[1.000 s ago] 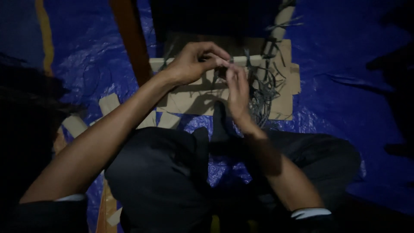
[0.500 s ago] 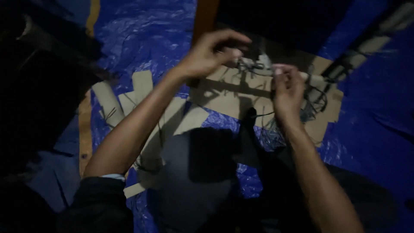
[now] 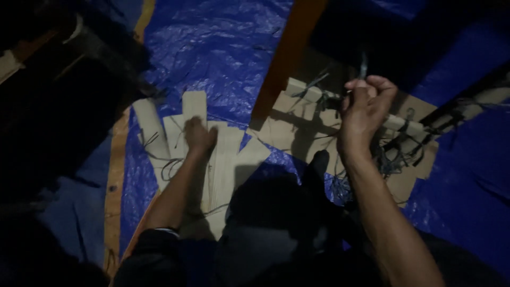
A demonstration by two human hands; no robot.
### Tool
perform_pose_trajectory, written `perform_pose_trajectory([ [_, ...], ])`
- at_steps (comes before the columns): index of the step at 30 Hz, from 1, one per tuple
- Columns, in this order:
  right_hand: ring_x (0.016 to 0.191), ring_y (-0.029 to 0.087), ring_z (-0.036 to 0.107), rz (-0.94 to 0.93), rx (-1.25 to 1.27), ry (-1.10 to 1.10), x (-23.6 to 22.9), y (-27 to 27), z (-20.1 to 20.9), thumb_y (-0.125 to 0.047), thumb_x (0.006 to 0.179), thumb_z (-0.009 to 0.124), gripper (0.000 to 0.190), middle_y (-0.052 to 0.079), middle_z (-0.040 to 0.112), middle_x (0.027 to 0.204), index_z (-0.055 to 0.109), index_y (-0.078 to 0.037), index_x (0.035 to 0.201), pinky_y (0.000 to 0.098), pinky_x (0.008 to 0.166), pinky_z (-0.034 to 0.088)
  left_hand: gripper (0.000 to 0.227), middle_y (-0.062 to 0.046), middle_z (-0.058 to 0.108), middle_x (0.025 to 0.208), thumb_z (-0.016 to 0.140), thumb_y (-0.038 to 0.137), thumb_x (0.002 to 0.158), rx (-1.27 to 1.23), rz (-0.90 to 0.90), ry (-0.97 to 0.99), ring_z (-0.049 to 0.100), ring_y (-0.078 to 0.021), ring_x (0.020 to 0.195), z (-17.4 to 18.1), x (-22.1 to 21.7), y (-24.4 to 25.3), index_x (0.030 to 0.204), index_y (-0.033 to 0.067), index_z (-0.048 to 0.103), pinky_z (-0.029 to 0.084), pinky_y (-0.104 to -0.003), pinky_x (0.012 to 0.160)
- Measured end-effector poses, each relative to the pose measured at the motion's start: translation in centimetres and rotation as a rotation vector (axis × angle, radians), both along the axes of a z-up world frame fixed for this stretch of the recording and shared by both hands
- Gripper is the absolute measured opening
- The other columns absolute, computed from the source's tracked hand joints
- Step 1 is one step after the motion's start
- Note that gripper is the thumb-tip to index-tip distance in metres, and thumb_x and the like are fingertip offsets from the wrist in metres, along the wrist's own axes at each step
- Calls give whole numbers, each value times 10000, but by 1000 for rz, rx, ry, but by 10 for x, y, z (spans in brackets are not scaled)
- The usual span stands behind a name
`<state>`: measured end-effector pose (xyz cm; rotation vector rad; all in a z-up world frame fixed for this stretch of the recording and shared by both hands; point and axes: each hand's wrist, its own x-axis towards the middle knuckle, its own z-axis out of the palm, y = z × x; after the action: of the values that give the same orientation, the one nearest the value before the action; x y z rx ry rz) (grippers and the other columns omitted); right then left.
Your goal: The person sits on a tarp-covered floor and ties black string around the joints of a light-colored stick frame, knotting the cord by hand. They position a vertical stick against the frame and lash it in place with more string, tightening each knot.
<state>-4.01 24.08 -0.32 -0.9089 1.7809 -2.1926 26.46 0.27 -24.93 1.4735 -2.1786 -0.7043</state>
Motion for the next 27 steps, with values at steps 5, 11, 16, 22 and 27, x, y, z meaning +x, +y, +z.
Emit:
perform_pose_trajectory([
  [5,811,97,467,-2,46,21,-2,17,-6,-133,1212,530,133,50,621,1072,398,-137,1231,320,694,402,603,-273,541,1346,750,203,826,134,120,-344,517,-464,1258,-17,22,31,1325,-69,546,491,-568,953],
  [11,645,98,408,39,-116,-47,-2,30,9,-97,1170,498,92,51,642,1036,417,-139,1182,334,590,364,336,-306,690,1183,606,81,906,262,254,-148,684,-457,1082,33,29,22,1210,-50,667,530,-505,966],
  [16,638,87,433,-21,11,119,3,46,33,-106,1190,466,30,64,657,1041,491,-91,1196,317,579,388,354,-284,709,1138,625,147,901,343,226,-4,691,-438,1074,96,8,11,1204,-28,680,514,-492,965],
  [22,838,130,582,7,201,419,-7,51,73,-76,1142,500,141,96,684,1069,622,-20,1184,356,717,501,349,-207,736,1104,579,147,935,158,-134,470,699,-321,1024,173,-29,10,1220,-29,675,533,-424,915],
  [27,716,215,622,94,704,313,0,46,135,-148,1081,574,225,166,682,909,647,-50,1271,451,656,500,361,-131,723,1087,534,129,942,114,-424,639,651,-228,983,259,-78,11,1252,-17,649,519,-361,878],
])
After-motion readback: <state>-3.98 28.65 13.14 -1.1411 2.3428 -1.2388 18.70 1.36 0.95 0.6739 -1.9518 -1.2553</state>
